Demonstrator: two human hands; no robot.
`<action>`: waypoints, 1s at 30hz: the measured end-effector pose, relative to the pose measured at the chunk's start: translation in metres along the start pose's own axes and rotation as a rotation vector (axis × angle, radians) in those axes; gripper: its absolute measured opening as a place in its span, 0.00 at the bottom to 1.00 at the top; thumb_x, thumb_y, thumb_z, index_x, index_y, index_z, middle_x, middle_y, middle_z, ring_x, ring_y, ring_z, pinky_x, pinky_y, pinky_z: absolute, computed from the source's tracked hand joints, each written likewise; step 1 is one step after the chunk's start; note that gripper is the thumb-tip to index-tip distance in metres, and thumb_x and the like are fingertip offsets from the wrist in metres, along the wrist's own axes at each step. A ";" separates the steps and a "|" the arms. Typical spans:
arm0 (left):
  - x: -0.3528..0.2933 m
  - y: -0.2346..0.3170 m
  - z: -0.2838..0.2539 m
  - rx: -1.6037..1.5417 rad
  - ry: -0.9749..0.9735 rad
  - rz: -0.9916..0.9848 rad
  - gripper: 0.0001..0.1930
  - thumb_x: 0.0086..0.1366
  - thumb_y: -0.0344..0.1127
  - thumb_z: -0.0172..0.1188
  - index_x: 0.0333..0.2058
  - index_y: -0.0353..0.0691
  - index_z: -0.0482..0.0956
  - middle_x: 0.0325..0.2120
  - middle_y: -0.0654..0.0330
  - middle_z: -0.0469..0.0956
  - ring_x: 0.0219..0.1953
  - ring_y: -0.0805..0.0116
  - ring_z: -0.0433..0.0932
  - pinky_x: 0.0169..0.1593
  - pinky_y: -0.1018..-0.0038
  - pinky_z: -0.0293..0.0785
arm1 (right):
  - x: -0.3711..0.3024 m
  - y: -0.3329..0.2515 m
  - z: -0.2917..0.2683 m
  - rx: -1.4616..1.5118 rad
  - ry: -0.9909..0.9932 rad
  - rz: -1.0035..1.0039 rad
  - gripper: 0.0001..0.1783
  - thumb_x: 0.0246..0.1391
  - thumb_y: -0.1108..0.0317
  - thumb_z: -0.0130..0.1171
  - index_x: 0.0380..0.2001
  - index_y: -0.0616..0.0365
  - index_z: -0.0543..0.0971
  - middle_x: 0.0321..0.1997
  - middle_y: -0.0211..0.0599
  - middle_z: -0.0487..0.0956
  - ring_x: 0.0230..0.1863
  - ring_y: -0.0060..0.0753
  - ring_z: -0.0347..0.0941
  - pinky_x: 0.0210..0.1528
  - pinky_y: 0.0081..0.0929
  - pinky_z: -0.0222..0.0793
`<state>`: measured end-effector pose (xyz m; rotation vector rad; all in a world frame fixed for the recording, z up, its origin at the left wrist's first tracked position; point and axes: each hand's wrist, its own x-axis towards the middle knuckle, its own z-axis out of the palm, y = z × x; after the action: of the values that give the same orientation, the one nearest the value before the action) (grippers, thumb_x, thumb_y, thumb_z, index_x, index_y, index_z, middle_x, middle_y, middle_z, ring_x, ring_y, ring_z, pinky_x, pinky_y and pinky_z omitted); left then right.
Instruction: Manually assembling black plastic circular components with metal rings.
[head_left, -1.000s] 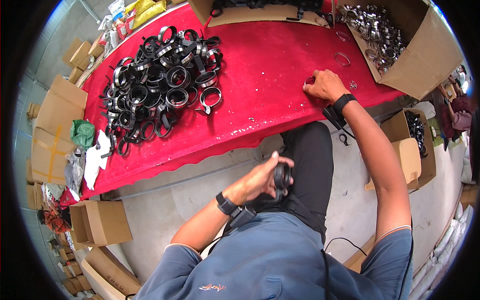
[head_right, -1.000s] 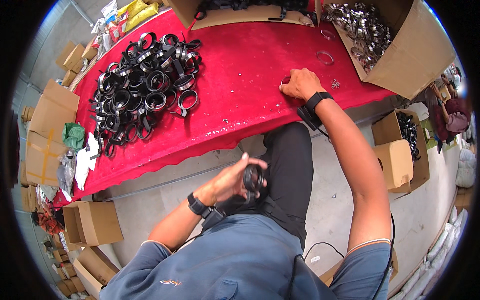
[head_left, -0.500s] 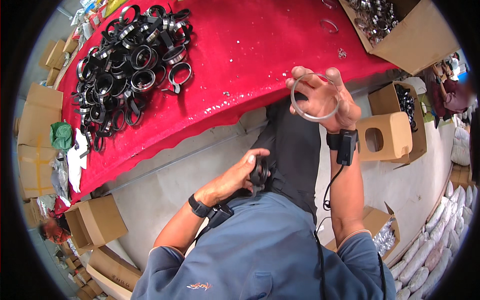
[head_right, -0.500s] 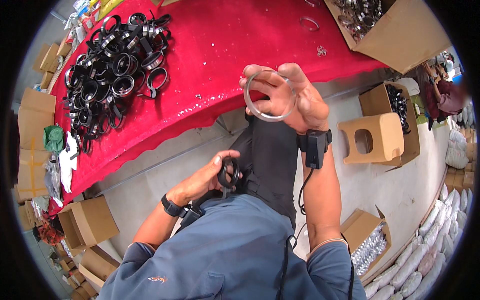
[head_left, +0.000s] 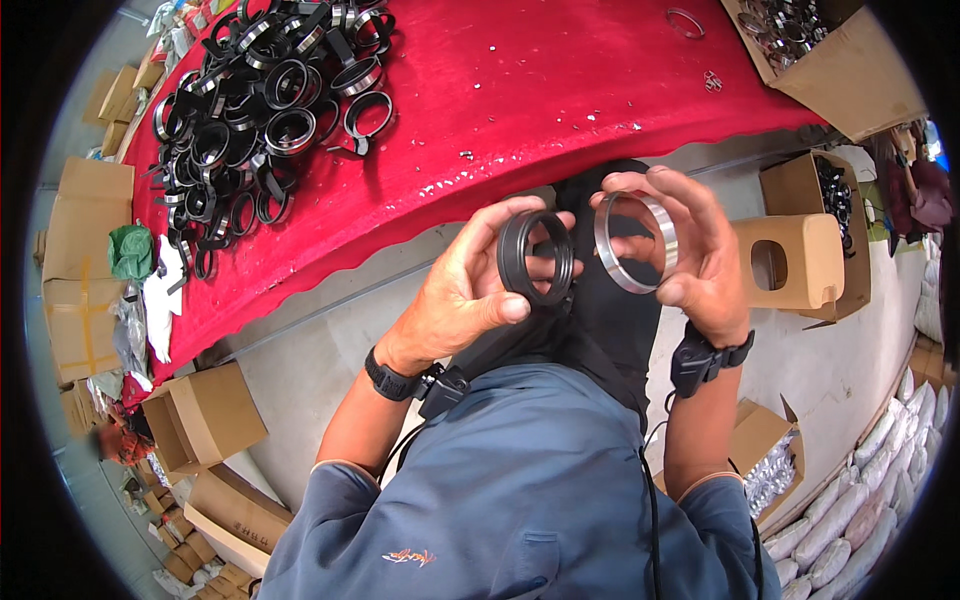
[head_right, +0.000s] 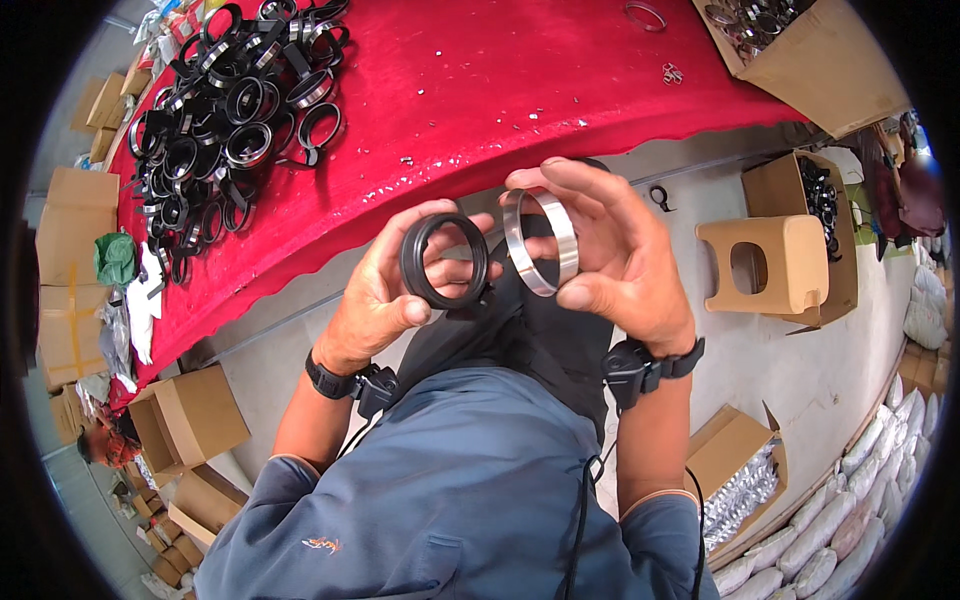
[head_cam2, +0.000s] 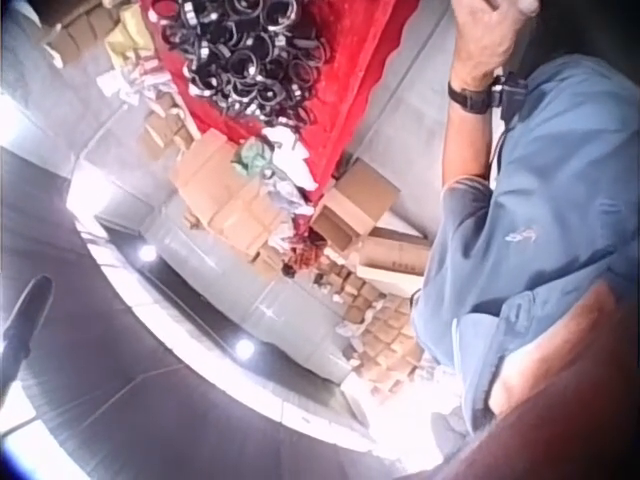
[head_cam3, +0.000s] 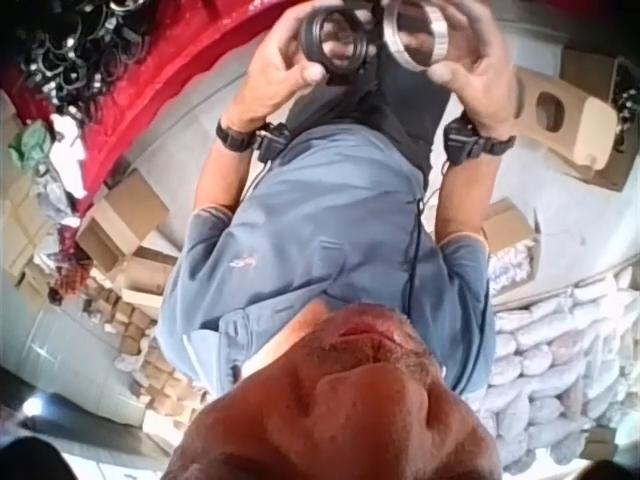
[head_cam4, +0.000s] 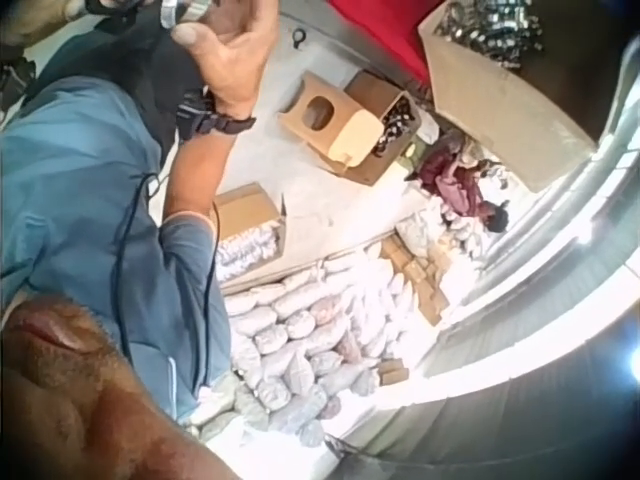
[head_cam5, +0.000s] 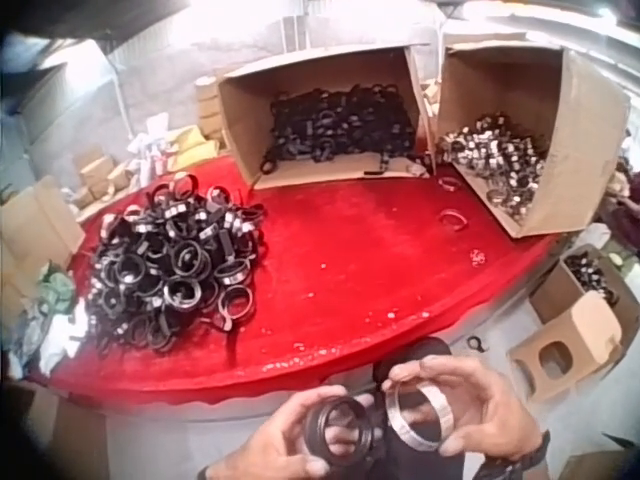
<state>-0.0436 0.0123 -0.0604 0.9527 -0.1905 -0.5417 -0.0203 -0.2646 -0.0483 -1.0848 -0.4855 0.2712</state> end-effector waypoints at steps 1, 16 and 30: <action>0.002 0.001 0.000 0.013 0.014 0.033 0.57 0.60 0.49 0.82 0.78 0.39 0.52 0.73 0.39 0.65 0.66 0.39 0.78 0.70 0.49 0.74 | -0.002 0.002 0.005 -0.045 0.085 -0.001 0.53 0.51 0.58 0.83 0.75 0.58 0.66 0.75 0.55 0.70 0.74 0.52 0.70 0.67 0.44 0.77; 0.013 0.001 0.002 0.399 -0.043 0.207 0.49 0.60 0.29 0.79 0.76 0.39 0.61 0.71 0.51 0.67 0.72 0.54 0.72 0.73 0.55 0.73 | -0.016 0.023 0.023 -0.138 0.177 -0.039 0.48 0.50 0.70 0.83 0.71 0.63 0.69 0.74 0.52 0.71 0.74 0.49 0.70 0.73 0.48 0.72; 0.015 0.010 -0.003 0.824 -0.071 0.389 0.46 0.58 0.40 0.82 0.72 0.35 0.69 0.71 0.46 0.70 0.73 0.50 0.72 0.73 0.54 0.73 | -0.011 0.025 0.040 -0.481 0.185 -0.140 0.43 0.46 0.71 0.84 0.66 0.59 0.76 0.73 0.50 0.73 0.73 0.48 0.73 0.71 0.44 0.78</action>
<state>-0.0257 0.0115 -0.0555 1.6458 -0.6826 -0.1161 -0.0497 -0.2268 -0.0580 -1.5195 -0.4695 -0.0773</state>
